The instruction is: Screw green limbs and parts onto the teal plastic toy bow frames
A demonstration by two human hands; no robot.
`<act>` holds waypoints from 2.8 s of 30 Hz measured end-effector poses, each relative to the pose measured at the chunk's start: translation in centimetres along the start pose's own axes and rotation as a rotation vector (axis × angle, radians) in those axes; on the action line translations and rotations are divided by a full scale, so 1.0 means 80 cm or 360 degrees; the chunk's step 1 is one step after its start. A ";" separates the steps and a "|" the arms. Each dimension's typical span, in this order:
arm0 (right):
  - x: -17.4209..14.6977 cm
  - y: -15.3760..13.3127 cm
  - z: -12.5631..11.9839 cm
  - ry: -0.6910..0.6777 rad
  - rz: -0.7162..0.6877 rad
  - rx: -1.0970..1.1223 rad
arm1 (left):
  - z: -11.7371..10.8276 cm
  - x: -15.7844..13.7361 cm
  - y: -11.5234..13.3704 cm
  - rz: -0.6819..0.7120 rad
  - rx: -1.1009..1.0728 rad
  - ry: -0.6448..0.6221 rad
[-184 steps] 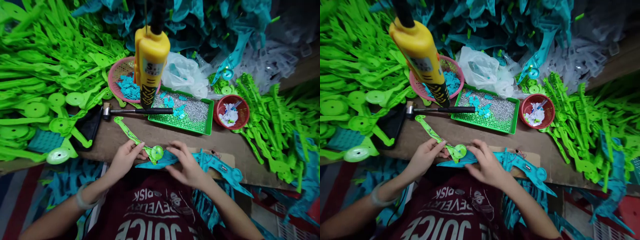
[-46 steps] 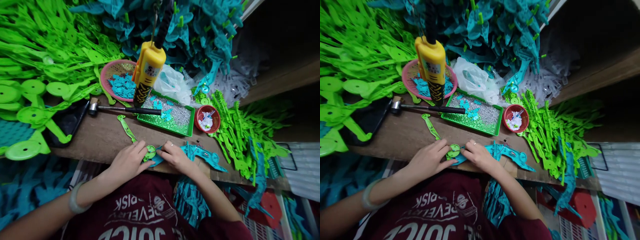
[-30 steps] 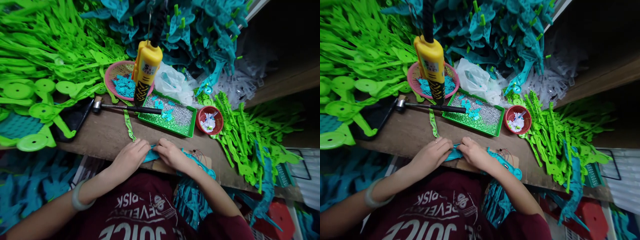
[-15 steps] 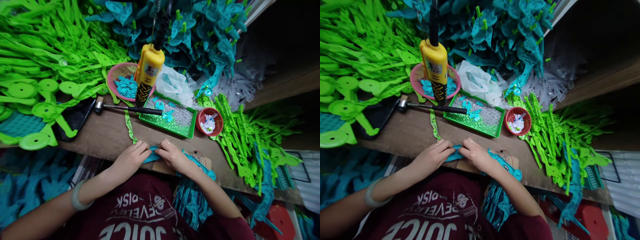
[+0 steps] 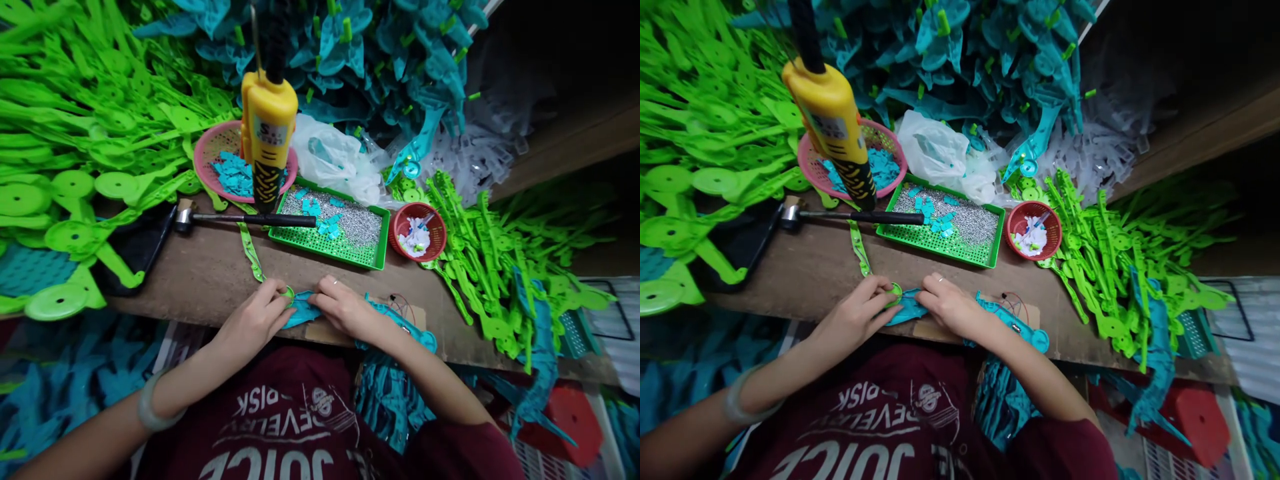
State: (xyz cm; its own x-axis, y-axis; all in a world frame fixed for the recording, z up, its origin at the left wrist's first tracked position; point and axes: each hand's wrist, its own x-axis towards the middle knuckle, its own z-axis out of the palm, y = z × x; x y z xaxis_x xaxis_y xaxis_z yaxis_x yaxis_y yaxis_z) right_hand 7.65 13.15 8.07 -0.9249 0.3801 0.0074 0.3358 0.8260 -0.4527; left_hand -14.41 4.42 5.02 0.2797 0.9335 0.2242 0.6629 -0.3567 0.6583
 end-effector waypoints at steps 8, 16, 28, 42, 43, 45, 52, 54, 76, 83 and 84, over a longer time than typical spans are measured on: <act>-0.009 -0.014 0.006 -0.0029 0.0092 -0.0055 | -0.005 0.008 0.006 0.0254 0.0277 0.0038; -0.012 -0.010 -0.005 -0.0052 0.0126 0.0049 | -0.010 0.015 0.009 0.0260 0.0509 -0.0111; -0.012 -0.017 -0.002 -0.0029 0.0217 -0.0054 | -0.011 0.000 0.021 0.0477 0.0867 0.0008; -0.010 -0.012 -0.007 -0.0090 0.0157 -0.0217 | -0.006 0.012 0.020 0.0403 0.0796 -0.0272; -0.009 -0.012 -0.009 -0.0103 0.0146 -0.0269 | -0.006 0.013 0.019 0.0420 0.0771 -0.0284; -0.007 -0.011 -0.014 -0.0121 0.0128 -0.0348 | -0.006 0.015 0.016 0.0458 0.0707 -0.0313; -0.022 -0.009 -0.023 -0.0148 0.0087 -0.0460 | -0.007 0.020 0.010 0.0445 0.0573 -0.0375; -0.029 -0.008 -0.023 -0.0112 0.0120 -0.0486 | -0.006 0.021 0.010 0.0380 0.0566 -0.0380; -0.041 -0.030 -0.017 0.0081 0.0144 0.0228 | 0.008 0.037 0.041 0.0343 0.0722 -0.0407; -0.036 -0.021 0.004 0.0175 0.0493 -0.0229 | 0.031 0.012 0.027 0.0446 0.0417 -0.0101; -0.035 -0.020 0.007 0.0183 0.0526 -0.0254 | 0.033 0.010 0.025 0.0469 0.0373 -0.0080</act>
State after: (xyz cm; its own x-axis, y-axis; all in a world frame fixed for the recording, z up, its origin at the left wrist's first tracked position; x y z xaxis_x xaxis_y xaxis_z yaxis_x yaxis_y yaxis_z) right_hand 9.61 10.49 8.29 -0.7390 0.6736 -0.0114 0.6446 0.7020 -0.3028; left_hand -11.06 4.33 4.62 0.5122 0.7887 0.3400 0.6882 -0.6137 0.3869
